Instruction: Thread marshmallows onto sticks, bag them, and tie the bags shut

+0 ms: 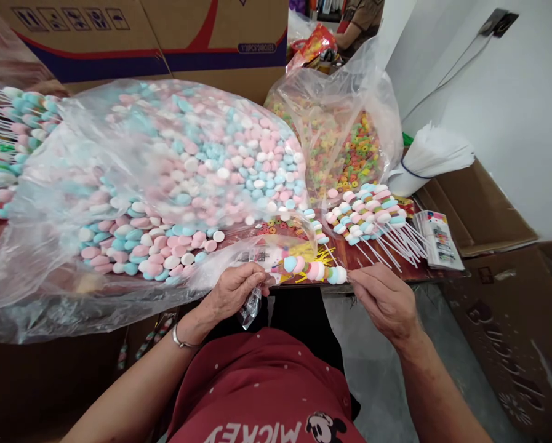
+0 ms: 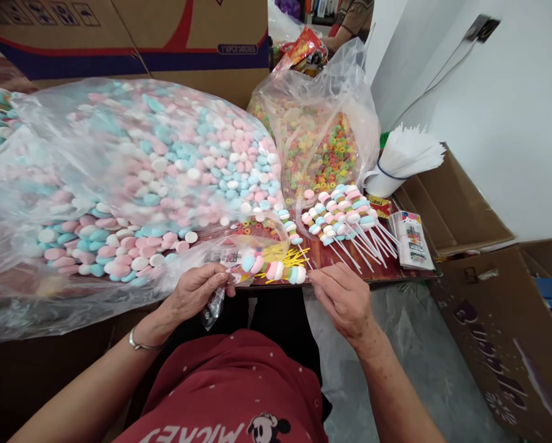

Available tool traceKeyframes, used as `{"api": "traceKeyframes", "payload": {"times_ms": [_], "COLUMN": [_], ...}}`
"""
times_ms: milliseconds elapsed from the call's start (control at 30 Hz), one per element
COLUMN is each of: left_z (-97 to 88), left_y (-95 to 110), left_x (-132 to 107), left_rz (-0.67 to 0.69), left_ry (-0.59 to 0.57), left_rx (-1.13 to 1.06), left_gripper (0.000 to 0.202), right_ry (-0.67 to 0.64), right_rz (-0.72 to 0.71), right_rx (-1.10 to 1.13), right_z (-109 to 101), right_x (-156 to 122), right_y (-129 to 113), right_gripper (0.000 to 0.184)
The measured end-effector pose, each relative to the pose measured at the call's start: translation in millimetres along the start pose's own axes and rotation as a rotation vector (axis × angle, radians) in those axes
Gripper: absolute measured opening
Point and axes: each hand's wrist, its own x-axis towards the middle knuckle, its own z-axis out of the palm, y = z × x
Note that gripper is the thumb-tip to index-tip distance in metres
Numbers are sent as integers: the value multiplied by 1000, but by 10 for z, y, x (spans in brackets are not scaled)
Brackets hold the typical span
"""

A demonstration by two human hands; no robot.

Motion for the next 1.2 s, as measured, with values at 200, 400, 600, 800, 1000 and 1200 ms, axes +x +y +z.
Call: {"api": "traceKeyframes", "payload": {"times_ms": [200,400,600,800,1000,1200], "left_z": [-35,-45,-130,-70,-7,-42], "left_y": [-26,-18,-64,-49,-42,-85], "left_x": [-4,-2,-53,-58,40,30], "left_rz": [-24,-40,-109,-93,-23,-52], "left_ry": [-48,-51,-19,7,-35,-30], "left_rx": [9,-23,-116,-333,-220,-35], "left_gripper": [39,38,37,30,34,40], "right_ry": [36,4,-1,-13,17,-16], "right_rz": [52,-30,-38,-94,-42,-70], "right_rx": [9,-13,-75,-134,-151,-138], "right_z": [-24,-34,-73,-74,-197,-247], "right_x": [-9,3,-46,-29,5,11], "right_y": [21,38,118,100,76,21], "right_gripper": [29,27,27,24,27,29]}}
